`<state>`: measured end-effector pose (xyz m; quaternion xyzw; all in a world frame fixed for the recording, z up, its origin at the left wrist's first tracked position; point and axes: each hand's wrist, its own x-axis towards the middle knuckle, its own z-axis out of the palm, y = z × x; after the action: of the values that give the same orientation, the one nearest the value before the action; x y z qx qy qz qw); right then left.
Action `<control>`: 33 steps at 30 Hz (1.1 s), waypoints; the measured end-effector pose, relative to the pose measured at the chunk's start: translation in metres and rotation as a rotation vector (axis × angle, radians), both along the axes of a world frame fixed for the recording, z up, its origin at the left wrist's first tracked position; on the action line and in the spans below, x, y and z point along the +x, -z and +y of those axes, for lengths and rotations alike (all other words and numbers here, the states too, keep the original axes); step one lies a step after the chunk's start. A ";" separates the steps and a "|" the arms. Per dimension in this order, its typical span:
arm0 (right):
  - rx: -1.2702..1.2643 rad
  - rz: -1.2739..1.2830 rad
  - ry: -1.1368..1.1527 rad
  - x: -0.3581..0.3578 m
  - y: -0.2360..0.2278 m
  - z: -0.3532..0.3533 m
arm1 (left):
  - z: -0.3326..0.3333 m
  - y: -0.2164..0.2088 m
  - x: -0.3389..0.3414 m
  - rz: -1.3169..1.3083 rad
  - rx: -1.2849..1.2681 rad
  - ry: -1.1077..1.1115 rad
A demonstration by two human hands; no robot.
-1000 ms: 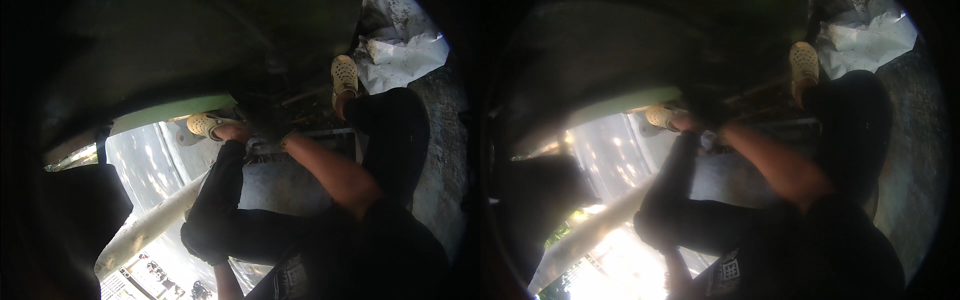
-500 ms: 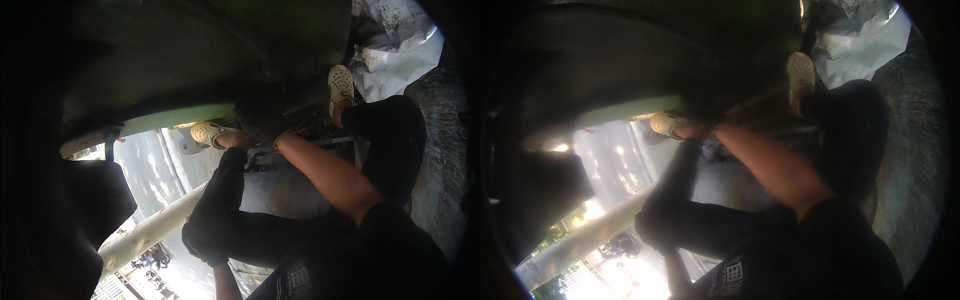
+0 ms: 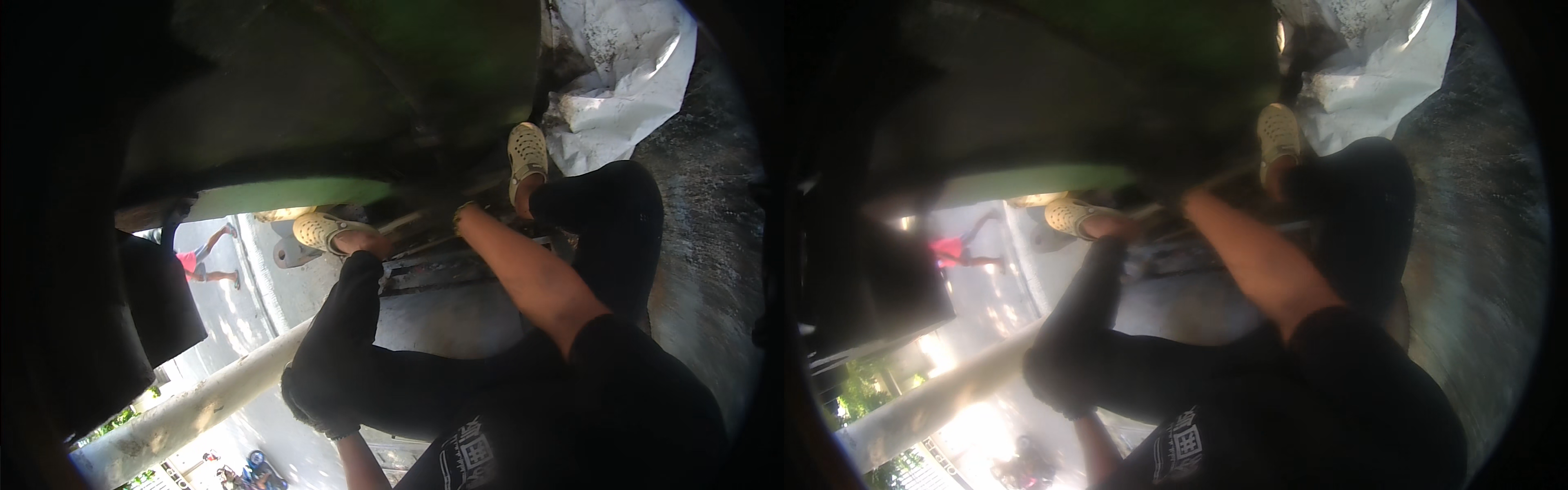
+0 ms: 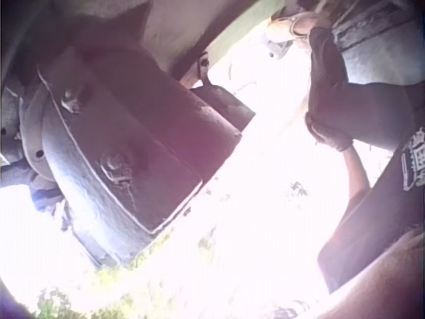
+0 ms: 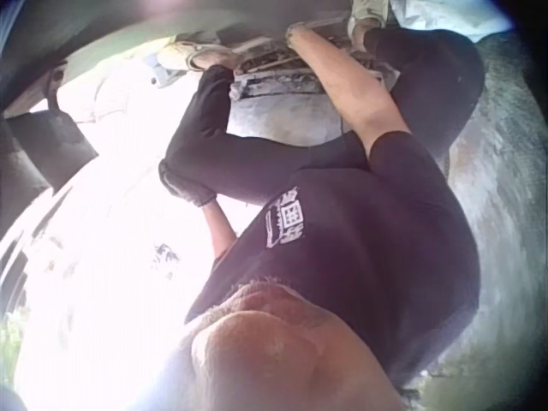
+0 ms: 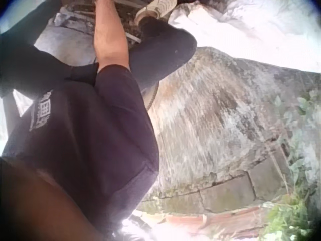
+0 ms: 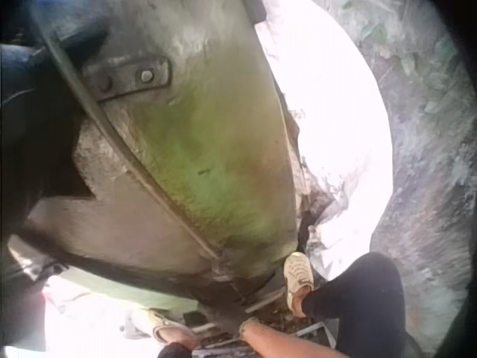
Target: The person scrapes a large green metal machine part with a metal scraper while wearing gloves. They repeatedly remove rust and old paint from the surface of the gear and housing.
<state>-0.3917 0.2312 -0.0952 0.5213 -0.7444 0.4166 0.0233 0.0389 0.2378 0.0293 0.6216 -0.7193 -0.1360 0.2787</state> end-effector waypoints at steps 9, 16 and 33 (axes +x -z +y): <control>0.730 -0.361 -0.282 -0.004 0.041 0.080 | 0.003 0.003 0.001 0.270 -0.100 0.020; 0.888 -0.338 -0.464 0.041 0.009 0.085 | 0.004 -0.014 -0.015 0.145 -0.193 -0.012; 0.348 0.155 -0.481 0.030 -0.160 0.169 | 0.009 -0.049 -0.212 -0.072 0.388 1.210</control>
<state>-0.3612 0.4005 0.0643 0.7089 -0.6558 0.2356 -0.1089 -0.1727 0.2467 0.0782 0.1488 -0.9144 -0.3764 0.0107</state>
